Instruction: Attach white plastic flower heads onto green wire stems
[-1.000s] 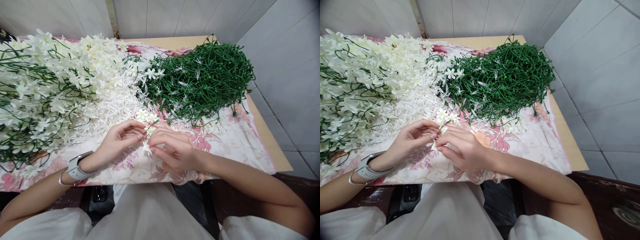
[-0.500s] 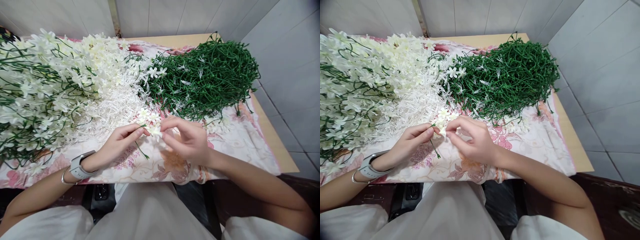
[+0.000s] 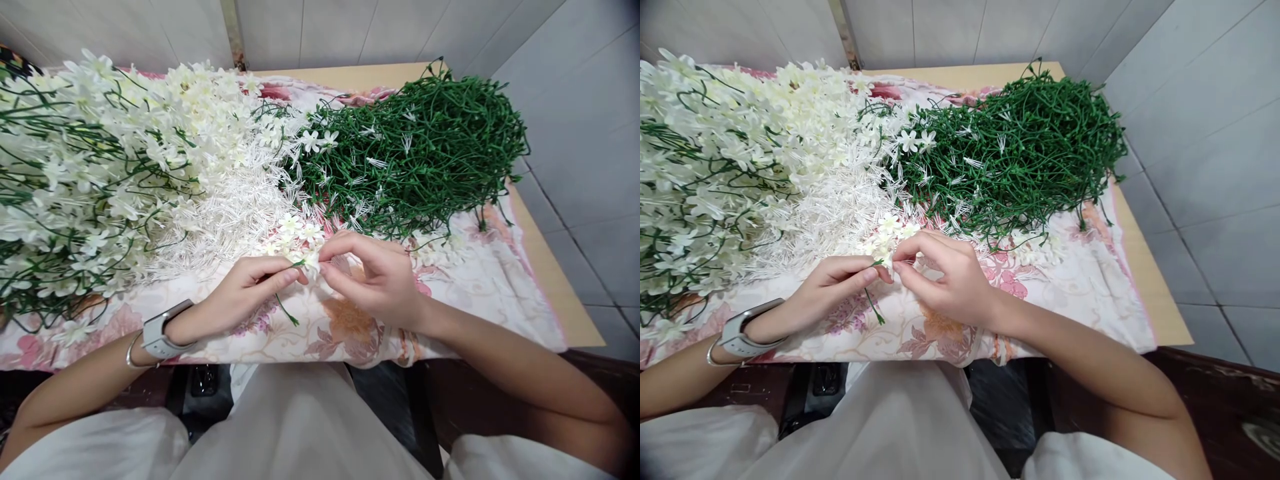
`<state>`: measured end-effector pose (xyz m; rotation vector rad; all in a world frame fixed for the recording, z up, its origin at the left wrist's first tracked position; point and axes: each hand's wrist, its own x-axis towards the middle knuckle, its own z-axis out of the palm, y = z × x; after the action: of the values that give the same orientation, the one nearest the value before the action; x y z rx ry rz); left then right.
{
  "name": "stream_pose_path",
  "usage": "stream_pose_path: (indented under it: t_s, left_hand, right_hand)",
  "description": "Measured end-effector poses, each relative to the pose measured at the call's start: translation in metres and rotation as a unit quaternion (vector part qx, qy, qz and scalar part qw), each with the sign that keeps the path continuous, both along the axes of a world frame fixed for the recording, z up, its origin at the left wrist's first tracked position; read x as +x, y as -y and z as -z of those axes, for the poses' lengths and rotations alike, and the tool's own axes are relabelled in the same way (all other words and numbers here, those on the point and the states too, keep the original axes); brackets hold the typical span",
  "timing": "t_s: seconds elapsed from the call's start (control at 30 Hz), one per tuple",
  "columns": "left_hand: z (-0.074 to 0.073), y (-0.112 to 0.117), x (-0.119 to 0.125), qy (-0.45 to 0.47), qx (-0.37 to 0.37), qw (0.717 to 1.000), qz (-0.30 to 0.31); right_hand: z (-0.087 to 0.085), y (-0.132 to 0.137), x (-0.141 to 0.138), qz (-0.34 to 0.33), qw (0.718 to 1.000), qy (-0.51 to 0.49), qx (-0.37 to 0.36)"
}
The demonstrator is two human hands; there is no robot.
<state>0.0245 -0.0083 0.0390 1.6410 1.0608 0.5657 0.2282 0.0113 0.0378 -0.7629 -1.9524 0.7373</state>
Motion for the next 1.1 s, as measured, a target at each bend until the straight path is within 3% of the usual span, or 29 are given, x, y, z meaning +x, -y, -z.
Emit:
stream_pose_path:
  t_s: [0.4,0.73,1.1]
  left_hand:
    - [0.0,0.001,0.0,0.003,0.005,1.0,0.012]
    - [0.006,0.006,-0.001,-0.104,0.098,0.989,0.042]
    - [0.014,0.011,0.002,-0.21,0.16,0.963,0.049]
  right_hand:
    - [0.004,-0.001,0.002,-0.017,0.999,0.028,0.021]
    - [0.009,0.0,0.001,-0.038,0.998,0.047,0.01]
    - [0.011,0.002,-0.002,-0.03,0.996,0.067,-0.054]
